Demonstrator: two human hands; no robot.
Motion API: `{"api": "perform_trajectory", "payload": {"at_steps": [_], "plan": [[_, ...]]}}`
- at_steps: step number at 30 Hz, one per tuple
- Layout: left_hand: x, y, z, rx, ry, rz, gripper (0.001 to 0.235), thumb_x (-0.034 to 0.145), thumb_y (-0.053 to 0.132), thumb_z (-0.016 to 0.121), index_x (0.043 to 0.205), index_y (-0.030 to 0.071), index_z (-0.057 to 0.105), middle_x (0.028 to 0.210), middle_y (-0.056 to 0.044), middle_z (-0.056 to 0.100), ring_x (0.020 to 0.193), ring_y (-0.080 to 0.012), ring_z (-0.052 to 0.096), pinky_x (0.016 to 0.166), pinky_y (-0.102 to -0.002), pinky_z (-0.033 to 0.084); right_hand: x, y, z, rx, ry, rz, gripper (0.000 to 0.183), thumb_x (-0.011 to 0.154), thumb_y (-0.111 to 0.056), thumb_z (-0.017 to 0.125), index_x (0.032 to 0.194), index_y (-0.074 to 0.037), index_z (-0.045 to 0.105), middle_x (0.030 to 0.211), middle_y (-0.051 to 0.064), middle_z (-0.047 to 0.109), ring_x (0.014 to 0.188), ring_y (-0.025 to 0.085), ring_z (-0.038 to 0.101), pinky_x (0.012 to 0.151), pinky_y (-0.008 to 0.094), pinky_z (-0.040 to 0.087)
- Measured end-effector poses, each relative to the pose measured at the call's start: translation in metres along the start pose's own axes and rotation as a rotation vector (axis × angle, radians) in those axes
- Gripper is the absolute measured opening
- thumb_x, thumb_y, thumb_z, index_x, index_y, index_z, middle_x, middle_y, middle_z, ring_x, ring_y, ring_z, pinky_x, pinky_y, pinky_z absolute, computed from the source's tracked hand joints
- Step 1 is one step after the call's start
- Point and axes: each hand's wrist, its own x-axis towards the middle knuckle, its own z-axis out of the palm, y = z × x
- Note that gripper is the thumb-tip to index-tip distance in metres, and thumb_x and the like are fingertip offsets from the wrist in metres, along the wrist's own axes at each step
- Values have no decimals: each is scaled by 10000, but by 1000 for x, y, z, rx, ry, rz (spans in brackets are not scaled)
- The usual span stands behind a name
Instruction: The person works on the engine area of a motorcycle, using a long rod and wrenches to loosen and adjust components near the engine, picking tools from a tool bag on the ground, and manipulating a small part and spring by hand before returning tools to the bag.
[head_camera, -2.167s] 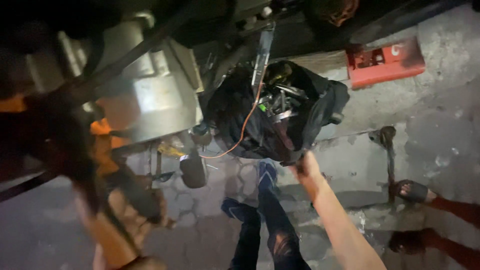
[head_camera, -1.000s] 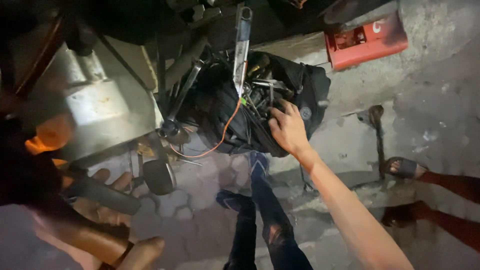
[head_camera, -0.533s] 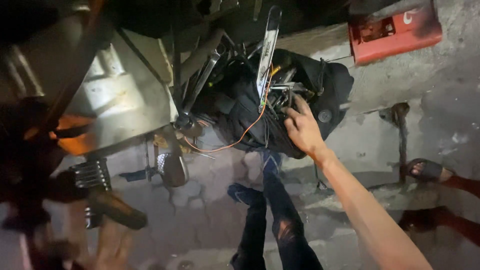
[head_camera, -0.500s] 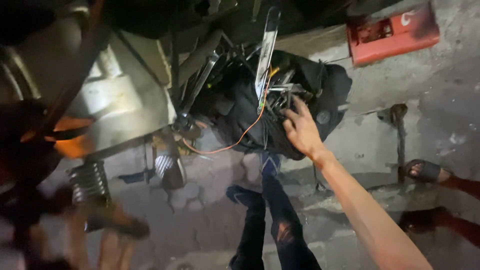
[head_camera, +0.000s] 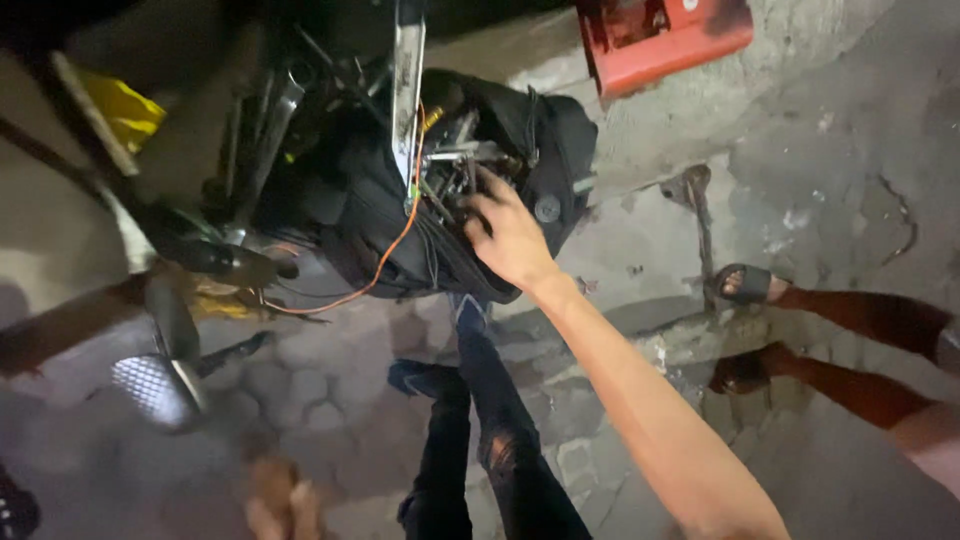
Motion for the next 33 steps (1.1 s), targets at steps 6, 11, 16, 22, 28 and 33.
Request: {"api": "perform_trajectory", "payload": {"at_steps": [6, 11, 16, 22, 28, 33], "plan": [[180, 329, -70, 199, -19, 181, 460, 914, 288, 709, 1203, 13, 482, 1196, -333, 517, 1094, -537, 512, 907, -603, 447, 23, -31, -12, -145, 289, -70, 594, 837, -142, 751, 1359, -30, 491, 1361, 245, 574, 1256, 453, 541, 1085, 469, 466], [255, 415, -58, 241, 143, 223, 550, 963, 304, 682, 1376, 11, 469, 1289, -350, 495, 1182, -534, 473, 983, -648, 361, 54, -15, -25, -64, 83, 28, 771, 798, -157, 786, 1472, -25, 437, 1241, 266, 616, 1143, 450, 593, 995, 491, 488], [344, 437, -29, 166, 263, 158, 492, 1013, 296, 667, 1383, 28, 483, 1254, -341, 506, 1172, -515, 470, 1004, -635, 347, 45, -30, -39, 66, 9, 45, 691, 797, -40, 696, 1466, -33, 521, 1162, 254, 698, 1054, 426, 675, 907, 466, 536], [360, 421, -14, 49, 411, 172, 401, 1011, 273, 670, 1291, 48, 490, 1190, -248, 581, 1137, -456, 529, 965, -559, 394, 36, -23, -29, 230, 242, 263, 244, 890, -40, 671, 1132, -16, 655, 942, 152, 739, 829, 257, 746, 765, 344, 561], [272, 351, -31, -147, 270, 154, 444, 1016, 200, 661, 1341, -15, 448, 1235, -278, 551, 1150, -464, 526, 995, -541, 419, 39, -26, -27, 213, 188, 214, 211, 895, -21, 675, 1103, 6, 650, 926, 165, 729, 795, 259, 687, 747, 358, 541], [180, 220, -74, 251, 245, 181, 317, 845, 236, 577, 1095, 60, 661, 1077, -180, 658, 967, -361, 581, 857, -473, 450, 40, -18, -24, 189, 227, 150, 189, 910, -25, 661, 1098, -8, 654, 941, 156, 733, 839, 236, 711, 795, 352, 549]]}}
